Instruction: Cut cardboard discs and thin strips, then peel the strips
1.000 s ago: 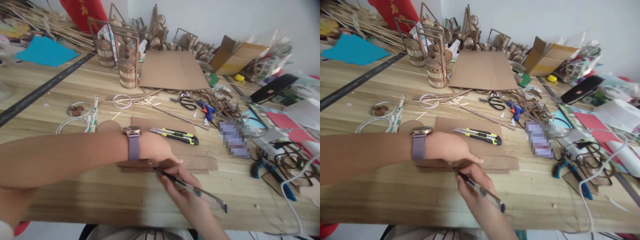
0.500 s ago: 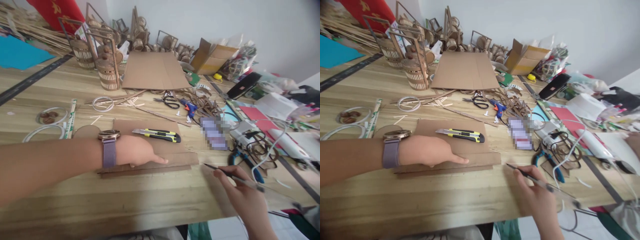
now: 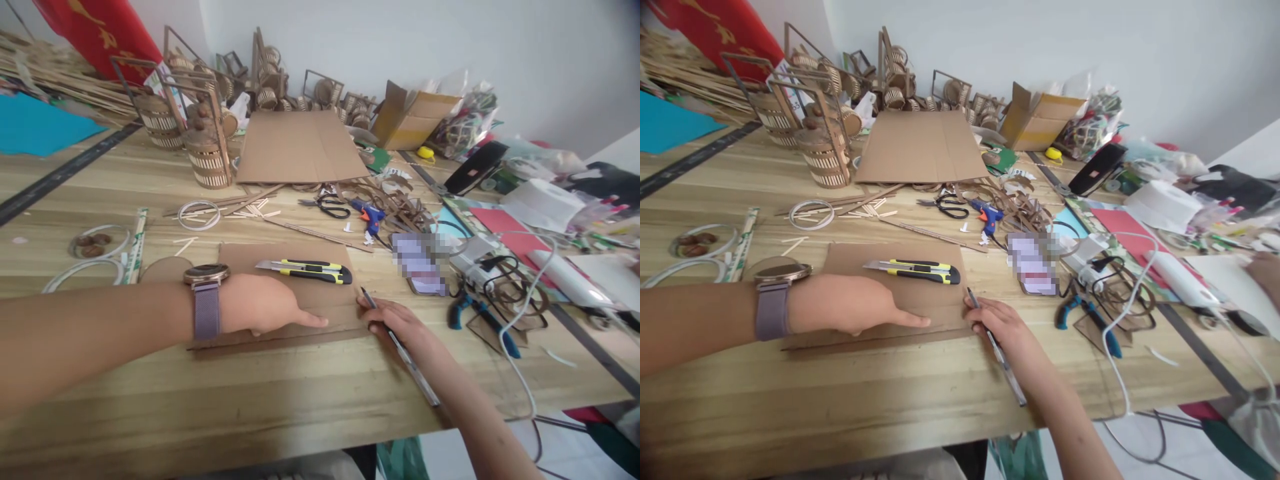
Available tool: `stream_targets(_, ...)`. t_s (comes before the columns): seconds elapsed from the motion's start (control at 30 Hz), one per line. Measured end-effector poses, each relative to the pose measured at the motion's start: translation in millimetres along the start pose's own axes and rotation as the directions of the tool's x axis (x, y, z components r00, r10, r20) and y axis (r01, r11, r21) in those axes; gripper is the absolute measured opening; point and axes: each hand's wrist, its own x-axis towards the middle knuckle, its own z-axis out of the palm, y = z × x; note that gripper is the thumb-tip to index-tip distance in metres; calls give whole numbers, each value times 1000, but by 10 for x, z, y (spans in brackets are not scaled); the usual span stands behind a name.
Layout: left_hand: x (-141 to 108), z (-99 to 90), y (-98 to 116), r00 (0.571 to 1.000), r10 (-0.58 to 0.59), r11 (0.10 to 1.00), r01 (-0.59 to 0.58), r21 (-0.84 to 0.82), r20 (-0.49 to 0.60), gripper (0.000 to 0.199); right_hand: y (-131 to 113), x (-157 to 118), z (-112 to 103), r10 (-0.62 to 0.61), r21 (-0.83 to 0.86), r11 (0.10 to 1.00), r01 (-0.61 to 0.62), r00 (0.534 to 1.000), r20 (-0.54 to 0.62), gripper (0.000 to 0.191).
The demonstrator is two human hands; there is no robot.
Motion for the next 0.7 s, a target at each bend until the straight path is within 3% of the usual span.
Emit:
stream_targets(0.27, 93, 114, -92, 999, 43, 998, -42, 37, -16, 103, -21, 7, -39, 29, 47, 998, -30, 999, 22, 25)
stream_targets(0.47, 85, 99, -90, 999, 30, 998, -31, -51, -22, 106, 32, -5, -7, 28, 58, 998, -29, 999, 18, 26)
stream_targets(0.6, 75, 79, -82, 1000, 28, 998, -29, -62, -13, 104, 55, -49, 20, 6, 66, 998, 2, 993, -118, 26)
stream_targets(0.7, 72, 43, -65, 999, 37, 999, -37, -22, 29, 106, -96, -92, 31, 39, 163, 987, 5, 963, -265, 31)
